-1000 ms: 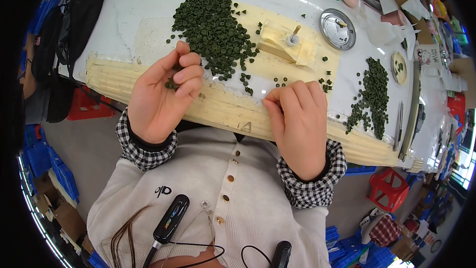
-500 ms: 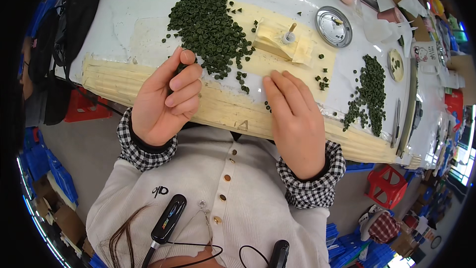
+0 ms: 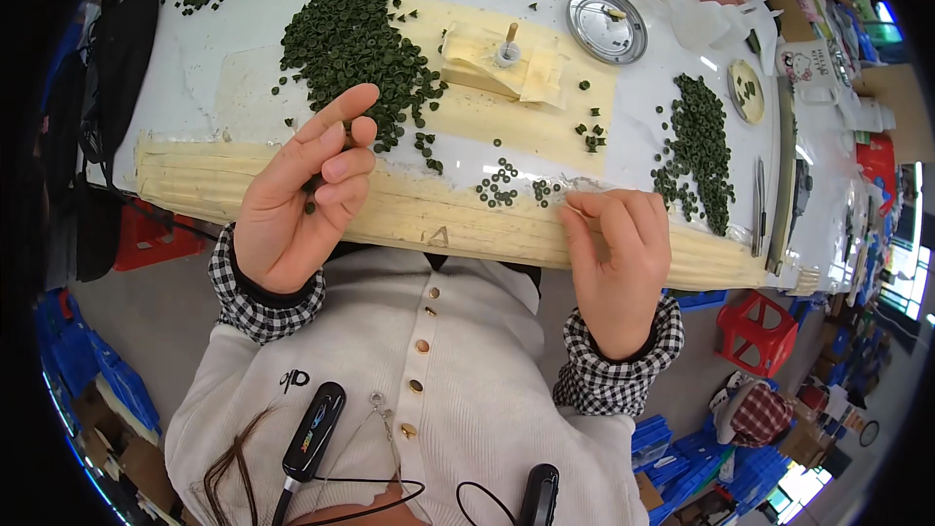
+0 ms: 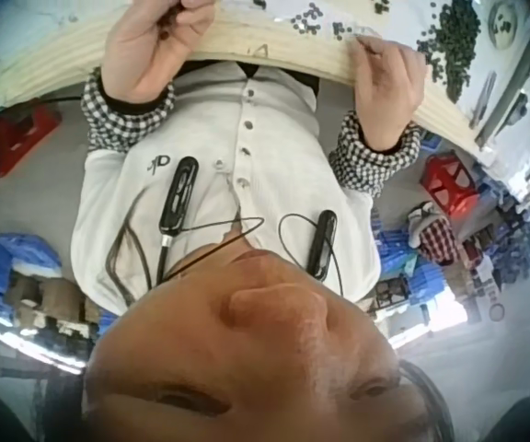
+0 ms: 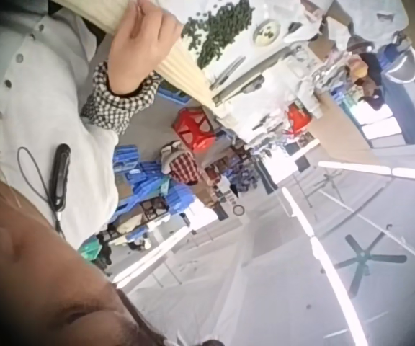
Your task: The person is manually inserting small black pegs into green plastic parts on a factory workbench.
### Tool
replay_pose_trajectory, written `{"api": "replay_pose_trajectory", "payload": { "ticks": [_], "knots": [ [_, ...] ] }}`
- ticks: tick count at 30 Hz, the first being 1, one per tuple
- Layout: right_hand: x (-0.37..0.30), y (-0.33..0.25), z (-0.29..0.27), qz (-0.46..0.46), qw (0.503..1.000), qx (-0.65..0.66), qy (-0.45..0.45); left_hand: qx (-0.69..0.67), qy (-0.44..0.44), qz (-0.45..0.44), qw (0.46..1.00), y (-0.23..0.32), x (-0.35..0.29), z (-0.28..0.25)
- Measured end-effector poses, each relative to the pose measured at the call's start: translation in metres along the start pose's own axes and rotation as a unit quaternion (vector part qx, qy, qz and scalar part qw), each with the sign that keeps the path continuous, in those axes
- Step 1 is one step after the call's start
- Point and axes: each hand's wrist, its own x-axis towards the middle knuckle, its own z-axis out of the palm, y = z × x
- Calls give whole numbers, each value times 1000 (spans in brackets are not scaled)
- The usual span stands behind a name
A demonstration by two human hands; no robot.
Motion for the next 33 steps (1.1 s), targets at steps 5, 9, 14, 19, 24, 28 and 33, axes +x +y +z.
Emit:
{"api": "replay_pose_trajectory", "payload": {
  "ticks": [5, 9, 14, 19, 24, 28, 33],
  "knots": [
    [6, -1, 3, -18, 999, 14, -29, -47, -81, -35, 995, -3, 4, -21],
    [10, -1, 4, -17, 998, 20, -52, -45, -10, -17, 999, -8, 4, -15],
    [12, -7, 9, -15, 997, 22, -67, -4, -16, -45, 999, -6, 4, -7],
    [10, -4, 11, -37, 995, -9, -90, -20, -37, -57, 997, -8, 7, -15],
    [2, -1, 15, -10, 997, 58, -43, 4, -38, -63, 997, -11, 7, -14],
    [1, -14, 18, 95, 949, 300, 7, 43, -58, -63, 995, -14, 6, -14],
    [12, -26, 18, 133, 869, 474, -43, 63, -71, -64, 993, -16, 6, -15]
  ]
}}
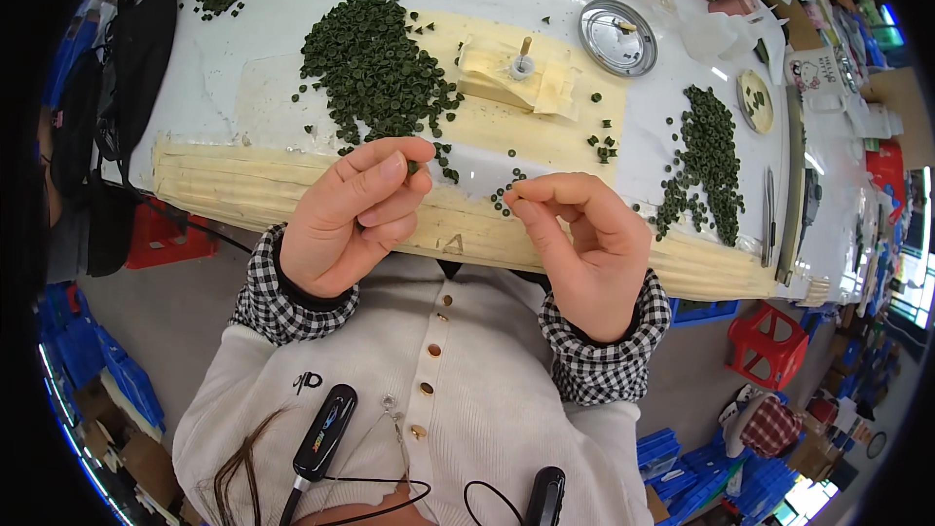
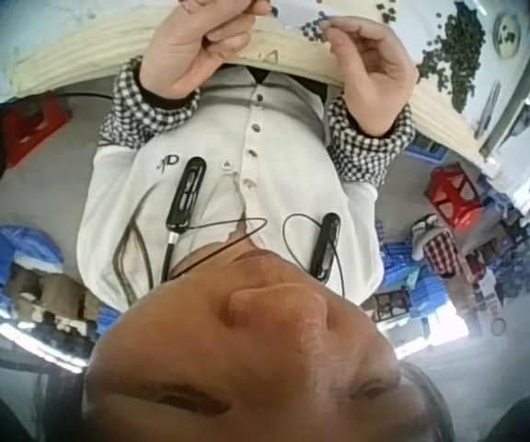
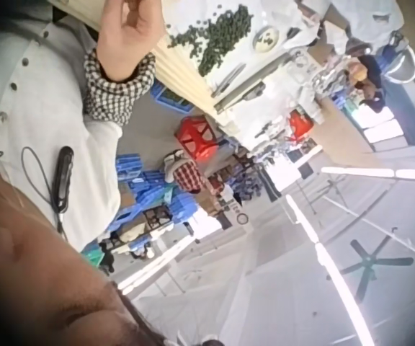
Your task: The person is manually inserting small black pegs into green plastic parts on a factory workbench.
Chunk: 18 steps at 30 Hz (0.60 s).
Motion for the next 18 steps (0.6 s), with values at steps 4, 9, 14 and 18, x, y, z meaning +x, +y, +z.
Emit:
{"api": "replay_pose_trajectory", "payload": {
  "ticks": [4, 9, 14, 18],
  "knots": [
    [4, 2, 3, 14, 998, 45, -38, 9, 8, -3, 1000, -1, 0, 0],
    [6, 3, 7, 27, 996, 69, -54, 19, 33, 4, 999, -3, 1, 6],
    [6, 1, 11, 37, 994, 97, -42, 36, 9, -2, 999, -4, 1, 2],
    [13, 4, 8, -93, 994, -24, -59, 62, 0, 16, 998, -6, 2, 2]
  ]
}}
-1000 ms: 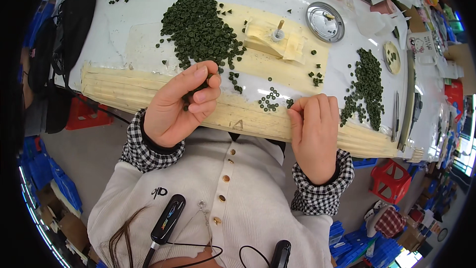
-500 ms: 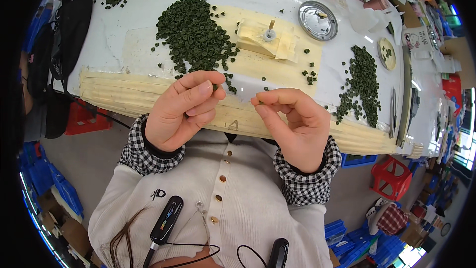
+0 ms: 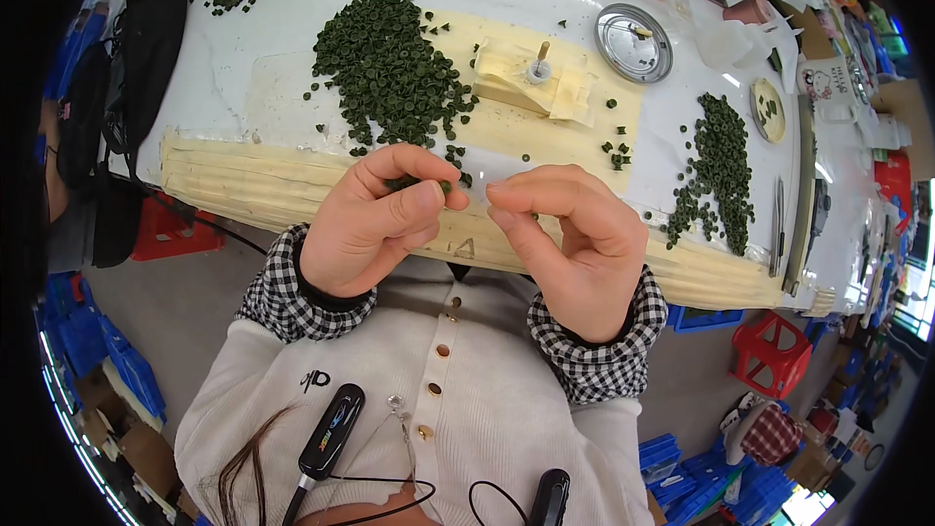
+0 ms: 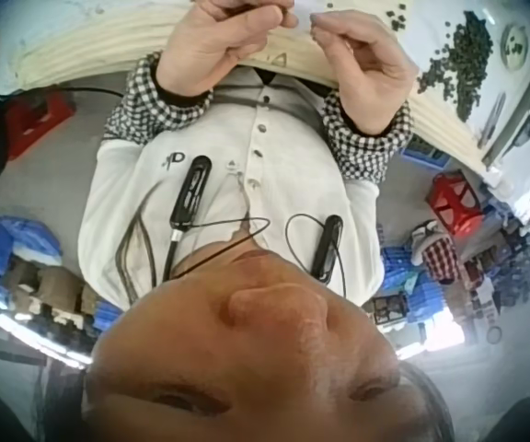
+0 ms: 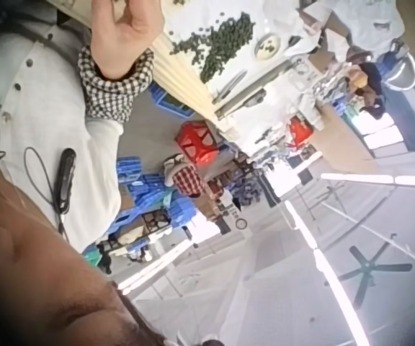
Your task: The person is manually inserting small black pegs into green plastic parts on a factory workbench.
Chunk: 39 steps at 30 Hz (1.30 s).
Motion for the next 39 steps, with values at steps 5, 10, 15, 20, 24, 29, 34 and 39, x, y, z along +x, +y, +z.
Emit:
{"api": "replay_pose_trajectory", "payload": {
  "ticks": [5, 10, 15, 20, 24, 29, 34, 39],
  "knots": [
    [0, -11, 11, -6, 999, -2, 38, 56, 43, 23, 997, -4, 1, 6],
    [3, -12, 13, -6, 998, -32, 50, 120, 41, 66, 990, -6, 1, 6],
    [3, -6, 18, -35, 997, -46, 52, 153, 38, 79, 984, -5, 1, 6],
    [2, -4, 23, -34, 996, -57, 57, 154, 57, 96, 982, -6, 0, 6],
    [3, -8, 26, -46, 994, -77, 62, 171, 65, 107, 977, -4, 1, 8],
    [3, -6, 28, -63, 989, -121, 60, 239, 27, 132, 962, -7, 1, 2],
    [5, -10, 26, -108, 975, -187, 47, 141, 31, 51, 988, -1, 0, 10],
    [5, -14, 22, -145, 961, -233, 31, 105, -1, -16, 994, 3, -1, 6]
  ]
}}
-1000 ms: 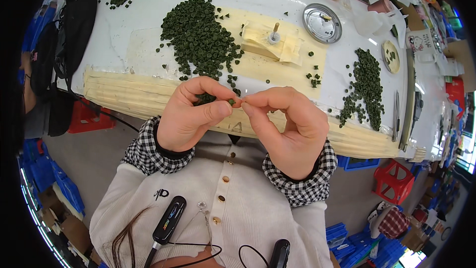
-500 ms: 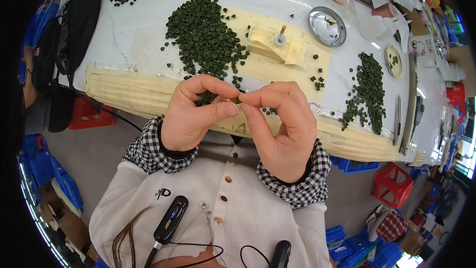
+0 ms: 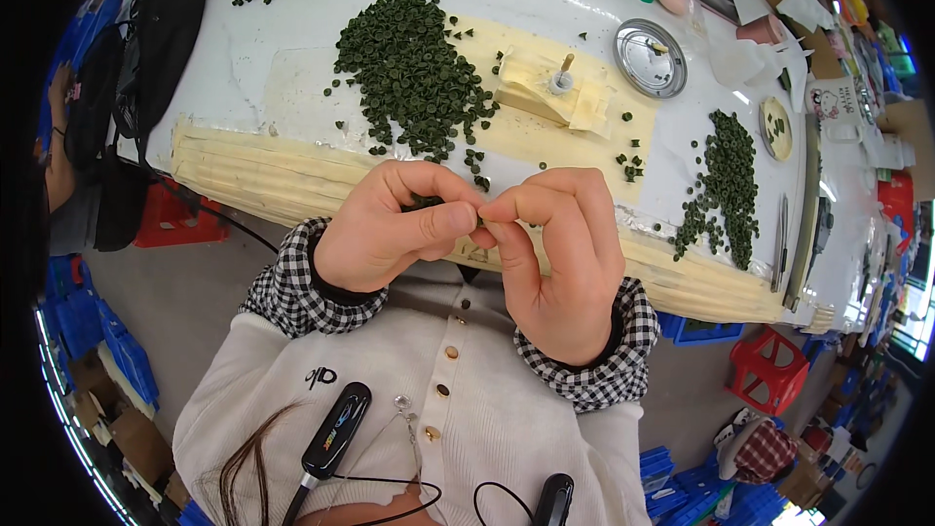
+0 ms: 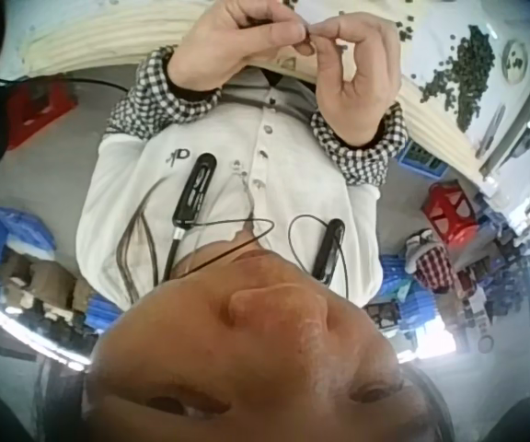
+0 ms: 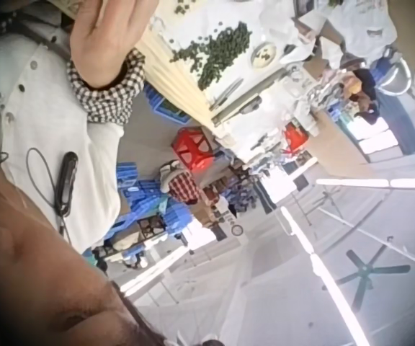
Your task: The person is manually inserting small black pegs into green plastic parts on a factory workbench.
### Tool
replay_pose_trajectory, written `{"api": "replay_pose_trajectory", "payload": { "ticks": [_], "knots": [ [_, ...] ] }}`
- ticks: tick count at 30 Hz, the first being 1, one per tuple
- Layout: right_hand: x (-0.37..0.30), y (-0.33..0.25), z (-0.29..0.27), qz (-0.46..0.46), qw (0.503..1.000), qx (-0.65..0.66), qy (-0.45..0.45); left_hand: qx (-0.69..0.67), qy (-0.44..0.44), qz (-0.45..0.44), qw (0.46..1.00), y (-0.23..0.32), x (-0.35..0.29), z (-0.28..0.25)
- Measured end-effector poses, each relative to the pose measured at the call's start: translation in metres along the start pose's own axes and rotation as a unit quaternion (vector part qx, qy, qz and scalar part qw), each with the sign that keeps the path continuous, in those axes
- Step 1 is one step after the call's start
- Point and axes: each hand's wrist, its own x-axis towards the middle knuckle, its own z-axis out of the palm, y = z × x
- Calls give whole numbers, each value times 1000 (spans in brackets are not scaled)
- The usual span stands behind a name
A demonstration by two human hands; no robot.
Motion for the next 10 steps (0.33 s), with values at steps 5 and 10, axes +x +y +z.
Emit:
{"api": "replay_pose_trajectory", "payload": {
  "ticks": [5, 10],
  "knots": [
    [-1, -3, 0, 6, 1000, -2, 13, 54, 31, 65, 996, -3, 1, 2],
    [-7, -3, 9, 106, 985, 125, 51, 175, 61, 154, 970, -3, 0, 2]
  ]
}}
